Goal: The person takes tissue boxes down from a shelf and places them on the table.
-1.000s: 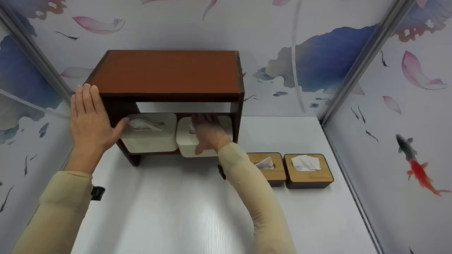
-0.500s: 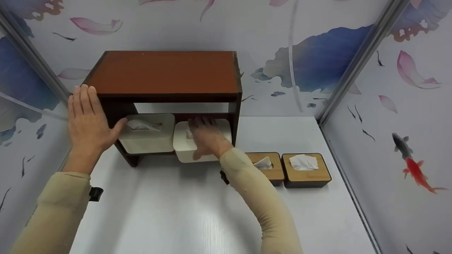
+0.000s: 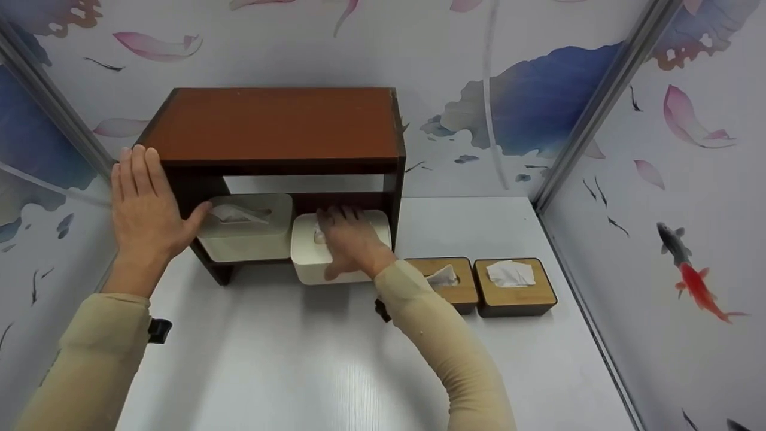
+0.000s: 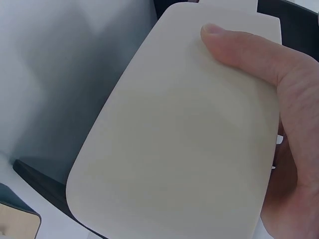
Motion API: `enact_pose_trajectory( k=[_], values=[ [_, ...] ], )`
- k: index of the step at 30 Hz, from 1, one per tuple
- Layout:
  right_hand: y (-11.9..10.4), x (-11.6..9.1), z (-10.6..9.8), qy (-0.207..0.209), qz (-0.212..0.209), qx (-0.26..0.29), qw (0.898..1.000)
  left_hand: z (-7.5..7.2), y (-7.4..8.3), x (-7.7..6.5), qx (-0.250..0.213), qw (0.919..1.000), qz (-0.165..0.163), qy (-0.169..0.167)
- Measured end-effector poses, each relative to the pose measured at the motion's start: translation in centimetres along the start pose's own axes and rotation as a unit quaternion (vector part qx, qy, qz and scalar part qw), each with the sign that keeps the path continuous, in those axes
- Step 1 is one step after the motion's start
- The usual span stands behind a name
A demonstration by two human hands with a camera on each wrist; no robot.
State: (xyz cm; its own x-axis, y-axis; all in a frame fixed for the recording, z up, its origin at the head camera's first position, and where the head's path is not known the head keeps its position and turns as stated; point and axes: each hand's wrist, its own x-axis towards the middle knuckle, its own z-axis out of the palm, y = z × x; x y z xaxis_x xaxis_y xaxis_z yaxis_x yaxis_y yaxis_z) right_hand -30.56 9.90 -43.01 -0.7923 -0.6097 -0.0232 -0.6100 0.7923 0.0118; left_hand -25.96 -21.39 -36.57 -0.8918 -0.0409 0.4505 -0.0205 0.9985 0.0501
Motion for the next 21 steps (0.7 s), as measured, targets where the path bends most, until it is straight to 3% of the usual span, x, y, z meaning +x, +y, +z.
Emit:
enact_pose_trajectory(
  k=[8,21],
  values=[
    [-0.5,-0.9,1.2,0.061,-0.021,-0.01,0.998,0.1,0.0,0.0,-0.001,1.0,0.001,0.004],
    [-1.8,-2.0,2.2,0.081,-0.026,-0.018,0.996,-0.1,0.1,0.0,0.001,1.0,-0.001,-0.007]
  ],
)
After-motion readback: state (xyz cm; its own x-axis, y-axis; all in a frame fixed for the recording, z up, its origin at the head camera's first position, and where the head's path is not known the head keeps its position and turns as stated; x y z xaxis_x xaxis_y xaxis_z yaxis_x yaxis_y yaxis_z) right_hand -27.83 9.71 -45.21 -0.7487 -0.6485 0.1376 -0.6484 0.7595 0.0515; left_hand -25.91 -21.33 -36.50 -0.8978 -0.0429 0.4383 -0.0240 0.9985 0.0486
